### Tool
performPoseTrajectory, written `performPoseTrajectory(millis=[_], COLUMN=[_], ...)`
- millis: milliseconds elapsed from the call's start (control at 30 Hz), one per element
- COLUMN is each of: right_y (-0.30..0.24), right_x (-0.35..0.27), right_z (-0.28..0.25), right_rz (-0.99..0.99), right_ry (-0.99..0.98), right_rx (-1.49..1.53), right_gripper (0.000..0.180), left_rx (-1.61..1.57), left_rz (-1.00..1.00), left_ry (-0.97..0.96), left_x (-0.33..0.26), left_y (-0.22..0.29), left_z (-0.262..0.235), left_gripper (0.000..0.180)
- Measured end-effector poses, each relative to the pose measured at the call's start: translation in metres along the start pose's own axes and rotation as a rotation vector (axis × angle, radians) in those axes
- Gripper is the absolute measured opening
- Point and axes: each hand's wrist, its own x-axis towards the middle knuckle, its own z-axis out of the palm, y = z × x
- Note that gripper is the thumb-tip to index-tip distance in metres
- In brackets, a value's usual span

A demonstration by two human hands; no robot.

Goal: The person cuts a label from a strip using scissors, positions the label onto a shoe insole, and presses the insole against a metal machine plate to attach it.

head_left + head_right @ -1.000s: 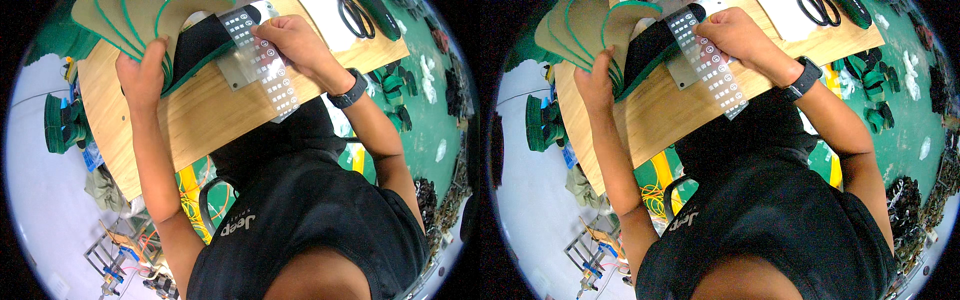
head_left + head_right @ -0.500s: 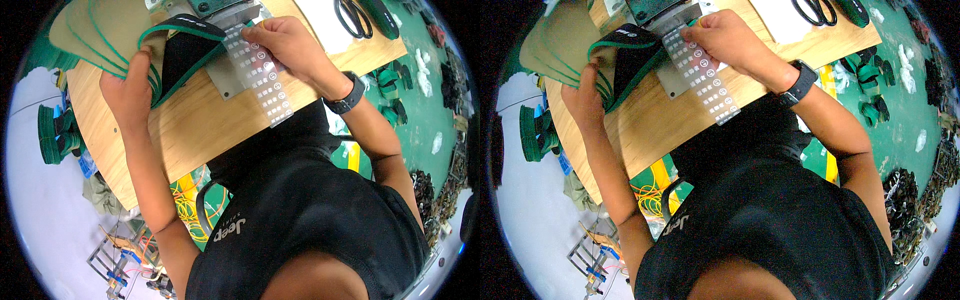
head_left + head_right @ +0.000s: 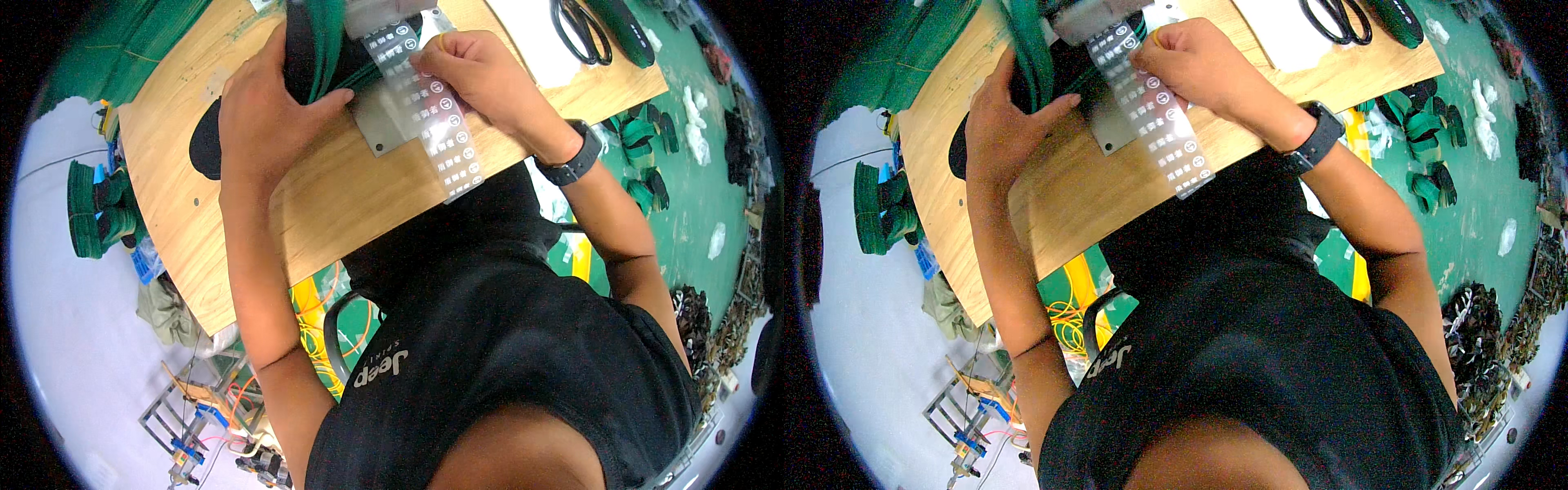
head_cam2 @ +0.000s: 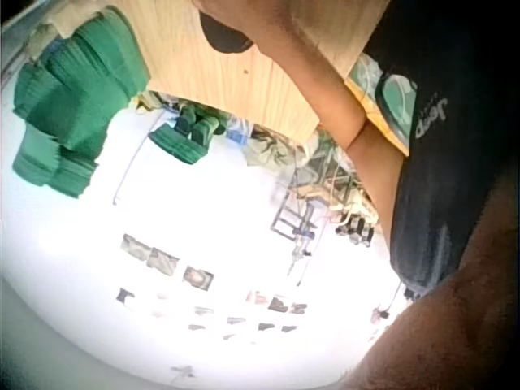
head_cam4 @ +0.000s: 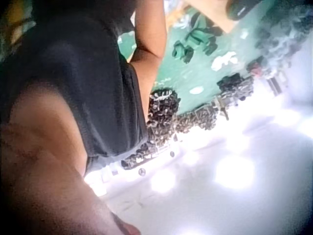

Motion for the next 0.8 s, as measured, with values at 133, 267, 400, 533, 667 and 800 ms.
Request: performPoseTrajectory(millis=[133,267,400,533,667,800], right_y=[0.019,0.019,0.011,0.008,0.02,0.018], right_x=[0.0,0.002,0.002,-0.001,0.006,0.005], right_z=[-0.007,-0.012,-0.011,-0.013,-0.016,-0.016], right_rz=[-0.026,0.014,0.023,0.026,-0.015,-0.026], right_ry=[0.21,0.21,0.235,0.29,0.205,0.184], right_rx=[0.378,0.521,0.612,0.656,0.562,0.546], right_gripper=[0.023,0.021,0.022,0.022,0.022,0.021], left_rx=[-0.019,-0.055,-0.069,-0.146,-0.233,-0.281], left_rz=[-0.037,-0.039,-0.035,-0.138,-0.225,-0.187], left_ry=[-0.013,-0.029,-0.039,-0.064,-0.12,-0.112], left_x=[-0.003,-0.003,-0.002,-0.002,-0.001,-0.005], left_y=[-0.003,-0.001,0.003,-0.001,0.002,-0.003], left_z=[-0.001,-0.002,-0.007,-0.005,-0.013,-0.013], left_gripper=[0.076,0.072,0.07,0.062,0.056,0.047])
